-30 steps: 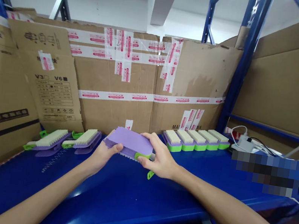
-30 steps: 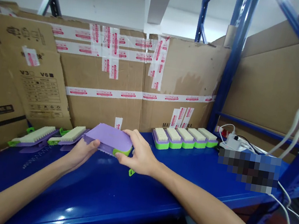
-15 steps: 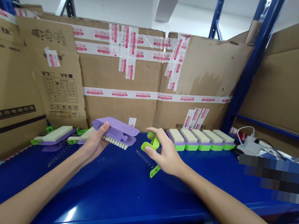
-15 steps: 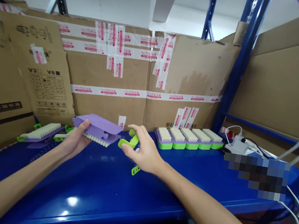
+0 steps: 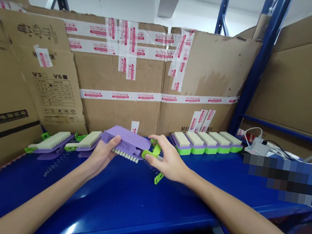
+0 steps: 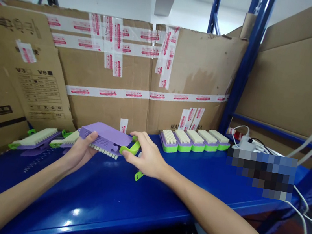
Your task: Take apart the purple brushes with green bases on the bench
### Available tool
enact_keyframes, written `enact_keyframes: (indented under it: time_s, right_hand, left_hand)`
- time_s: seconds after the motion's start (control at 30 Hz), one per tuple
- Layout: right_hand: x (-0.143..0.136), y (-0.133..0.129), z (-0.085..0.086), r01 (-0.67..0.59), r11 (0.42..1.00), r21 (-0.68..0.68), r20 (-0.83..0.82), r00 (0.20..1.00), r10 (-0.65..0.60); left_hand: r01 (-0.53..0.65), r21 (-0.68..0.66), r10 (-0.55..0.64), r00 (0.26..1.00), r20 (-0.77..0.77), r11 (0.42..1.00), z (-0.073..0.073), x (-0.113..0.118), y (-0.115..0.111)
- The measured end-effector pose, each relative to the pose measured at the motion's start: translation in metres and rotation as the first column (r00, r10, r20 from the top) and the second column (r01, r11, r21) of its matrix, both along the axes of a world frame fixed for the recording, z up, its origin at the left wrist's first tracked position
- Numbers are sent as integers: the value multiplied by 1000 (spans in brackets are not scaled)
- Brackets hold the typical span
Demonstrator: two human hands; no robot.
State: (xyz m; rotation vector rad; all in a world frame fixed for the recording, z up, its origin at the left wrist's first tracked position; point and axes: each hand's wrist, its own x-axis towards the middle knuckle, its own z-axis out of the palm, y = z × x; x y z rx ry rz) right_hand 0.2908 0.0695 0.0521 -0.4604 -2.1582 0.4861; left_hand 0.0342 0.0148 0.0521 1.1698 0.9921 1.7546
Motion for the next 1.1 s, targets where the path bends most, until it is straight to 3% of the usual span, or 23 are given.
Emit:
enact_keyframes:
  time_s: [0.37, 1.1]
  right_hand:
    - [-1, 3, -3, -27, 999, -24, 14, 1000, 27]
    - [-3, 2, -5, -104, 961, -255, -17, 995, 103]
  left_hand:
    - [1, -14, -1, 1000, -20, 1000, -1, 2, -2]
    - [35, -48, -35, 999, -6, 998, -1, 7, -3]
